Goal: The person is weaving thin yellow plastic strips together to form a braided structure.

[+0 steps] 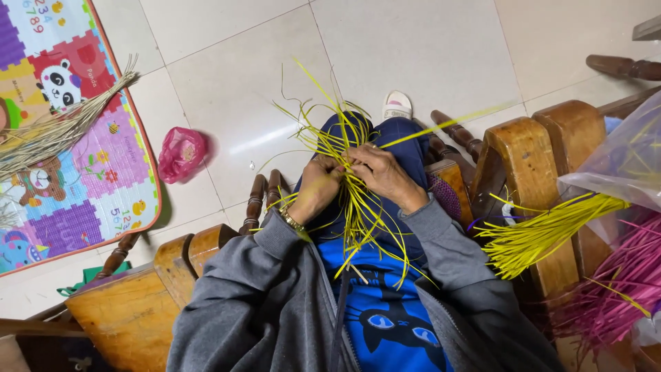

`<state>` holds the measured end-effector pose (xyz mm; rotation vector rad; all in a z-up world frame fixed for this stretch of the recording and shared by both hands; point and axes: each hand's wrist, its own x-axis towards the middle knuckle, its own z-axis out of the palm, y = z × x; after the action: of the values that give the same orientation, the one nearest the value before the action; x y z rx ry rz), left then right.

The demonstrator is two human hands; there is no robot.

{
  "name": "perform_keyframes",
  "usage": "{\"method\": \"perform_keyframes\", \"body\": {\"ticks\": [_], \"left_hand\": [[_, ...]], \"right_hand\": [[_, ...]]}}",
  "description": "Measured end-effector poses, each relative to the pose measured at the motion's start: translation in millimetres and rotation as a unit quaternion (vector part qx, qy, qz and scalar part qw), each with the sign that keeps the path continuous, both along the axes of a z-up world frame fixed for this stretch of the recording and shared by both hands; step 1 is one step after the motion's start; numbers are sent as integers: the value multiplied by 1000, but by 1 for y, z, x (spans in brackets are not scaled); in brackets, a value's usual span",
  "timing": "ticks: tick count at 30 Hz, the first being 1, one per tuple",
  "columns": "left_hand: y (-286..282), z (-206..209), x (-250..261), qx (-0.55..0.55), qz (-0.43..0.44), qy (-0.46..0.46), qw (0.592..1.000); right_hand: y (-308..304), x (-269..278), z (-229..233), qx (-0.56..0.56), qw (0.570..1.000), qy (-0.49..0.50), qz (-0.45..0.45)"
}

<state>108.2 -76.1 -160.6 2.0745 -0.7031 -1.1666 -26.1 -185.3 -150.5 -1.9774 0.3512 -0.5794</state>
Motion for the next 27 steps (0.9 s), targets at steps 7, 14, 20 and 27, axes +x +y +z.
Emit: {"method": "perform_keyframes", "body": {"ticks": [7,14,20,27], "left_hand": [[9,-2,-9,-174,-43,-171,969],[9,-25,4,-186,-2,20,982],[2,-4,-13,-144,-69,-149,976],[0,-10,-13,-210,-64,-159,963]], "right_hand": [[-1,11,8,-34,998,-48,23],[-3,-5,12,-67,996,-34,43],[-10,2,-11,-114,992,-42,33],[-22,10,-7,66,997,-32,27]]}}
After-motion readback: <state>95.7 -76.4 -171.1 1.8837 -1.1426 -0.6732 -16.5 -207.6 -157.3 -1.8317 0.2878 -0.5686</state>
